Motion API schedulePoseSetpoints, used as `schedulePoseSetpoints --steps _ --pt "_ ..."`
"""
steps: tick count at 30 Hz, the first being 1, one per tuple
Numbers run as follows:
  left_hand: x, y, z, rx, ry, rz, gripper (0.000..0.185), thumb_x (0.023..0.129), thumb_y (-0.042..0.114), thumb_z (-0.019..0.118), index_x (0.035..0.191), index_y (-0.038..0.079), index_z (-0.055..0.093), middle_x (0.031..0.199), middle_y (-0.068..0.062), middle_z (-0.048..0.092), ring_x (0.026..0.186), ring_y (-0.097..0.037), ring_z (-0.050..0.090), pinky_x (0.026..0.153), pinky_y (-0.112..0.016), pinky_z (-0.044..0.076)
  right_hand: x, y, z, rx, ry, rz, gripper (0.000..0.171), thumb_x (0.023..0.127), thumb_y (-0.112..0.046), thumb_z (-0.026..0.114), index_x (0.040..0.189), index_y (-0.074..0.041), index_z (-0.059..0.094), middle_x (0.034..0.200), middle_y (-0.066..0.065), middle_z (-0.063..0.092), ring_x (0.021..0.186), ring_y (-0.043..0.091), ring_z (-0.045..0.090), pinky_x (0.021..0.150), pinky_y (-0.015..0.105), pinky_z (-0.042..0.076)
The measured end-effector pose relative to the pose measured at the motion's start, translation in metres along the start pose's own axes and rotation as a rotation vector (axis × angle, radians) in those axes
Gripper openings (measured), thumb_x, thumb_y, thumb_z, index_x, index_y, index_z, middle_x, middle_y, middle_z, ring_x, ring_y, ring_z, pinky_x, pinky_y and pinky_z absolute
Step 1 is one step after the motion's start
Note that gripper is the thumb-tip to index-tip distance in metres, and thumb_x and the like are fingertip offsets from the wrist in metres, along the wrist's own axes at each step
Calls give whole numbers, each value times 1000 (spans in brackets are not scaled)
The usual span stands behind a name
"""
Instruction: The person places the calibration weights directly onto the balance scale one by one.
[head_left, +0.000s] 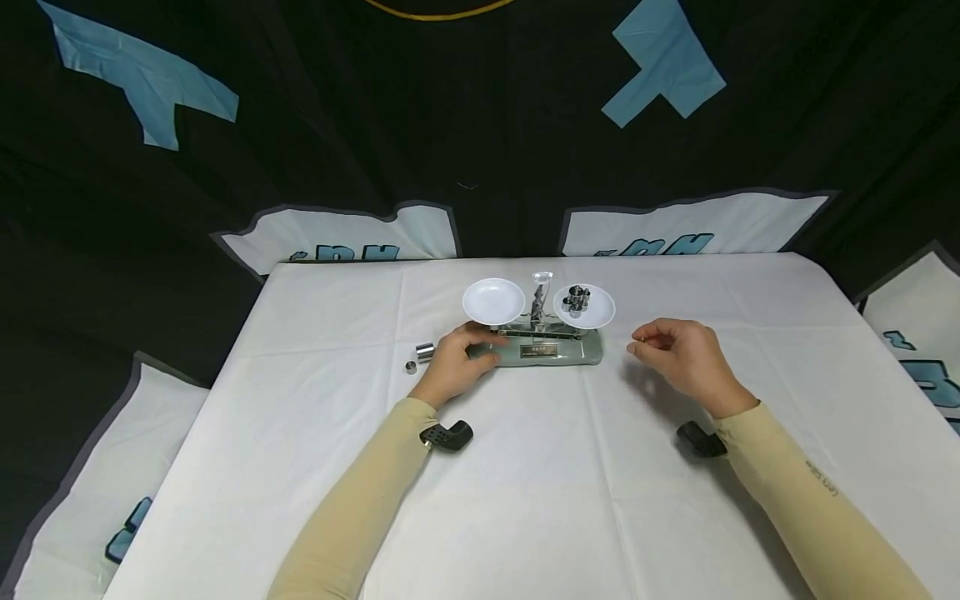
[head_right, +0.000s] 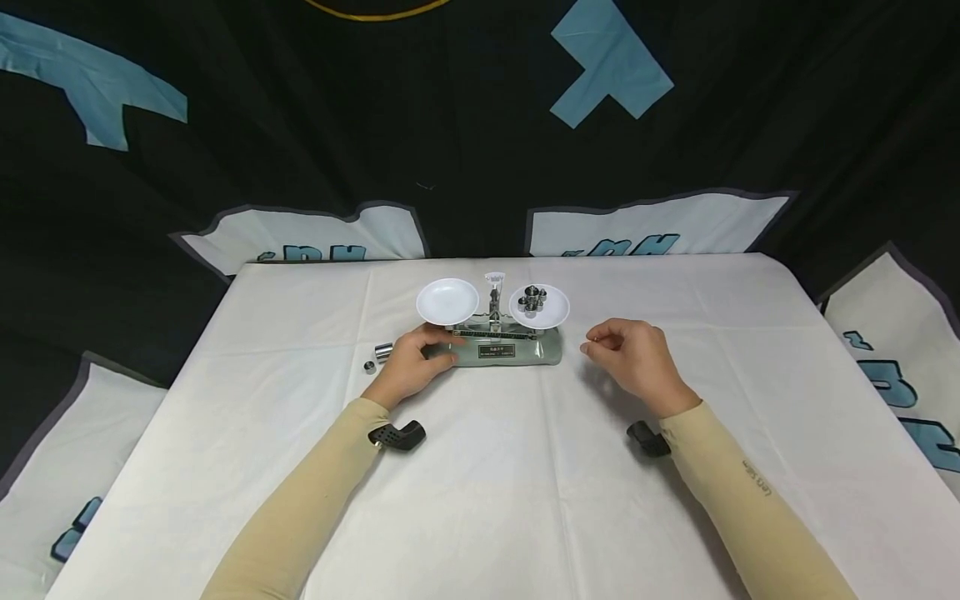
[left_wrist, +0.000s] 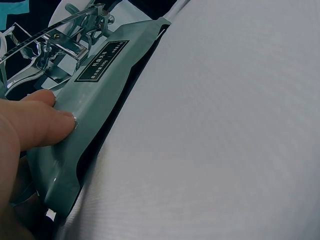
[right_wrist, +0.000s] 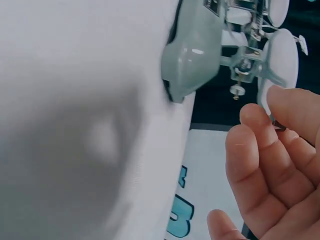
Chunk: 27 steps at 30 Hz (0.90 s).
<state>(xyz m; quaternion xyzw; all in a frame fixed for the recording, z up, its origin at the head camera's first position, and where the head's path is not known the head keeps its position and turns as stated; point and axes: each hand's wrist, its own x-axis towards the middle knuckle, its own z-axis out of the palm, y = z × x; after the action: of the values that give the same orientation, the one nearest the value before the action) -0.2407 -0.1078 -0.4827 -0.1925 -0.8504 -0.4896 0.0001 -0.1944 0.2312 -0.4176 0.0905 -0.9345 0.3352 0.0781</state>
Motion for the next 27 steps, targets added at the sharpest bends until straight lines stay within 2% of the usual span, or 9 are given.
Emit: schedulePoseSetpoints --steps 8,14,22,27 --pt "0 0 0 4 -1 1 26 84 6 72 110 9 79 135 -11 66 132 -29 59 117 -45 44 9 -8 -7 -18 25 -22 16 87 -9 77 100 1 77 88 15 78 75 13 68 62 15 51" --pt "0 0 0 6 2 9 27 84 6 72 110 10 79 134 -11 66 132 -29 59 116 -46 44 13 -13 -10 -22 75 -36 16 89 -9 76 102 -1 78 89 15 78 81 21 64 58 19 47" --pt "0 2 0 15 -3 -10 27 84 7 72 111 10 79 136 -12 66 132 -29 58 116 -45 44 19 -20 -12 9 155 -59 16 88 -9 78 102 -2 79 96 15 77 83 12 58 61 17 44" --pt "0 2 0 16 2 -11 27 84 7 72 111 10 78 136 -12 66 132 -29 59 115 -46 45 27 -25 -9 33 178 -70 17 88 -9 76 104 -1 78 93 18 77 84 23 64 59 14 43"
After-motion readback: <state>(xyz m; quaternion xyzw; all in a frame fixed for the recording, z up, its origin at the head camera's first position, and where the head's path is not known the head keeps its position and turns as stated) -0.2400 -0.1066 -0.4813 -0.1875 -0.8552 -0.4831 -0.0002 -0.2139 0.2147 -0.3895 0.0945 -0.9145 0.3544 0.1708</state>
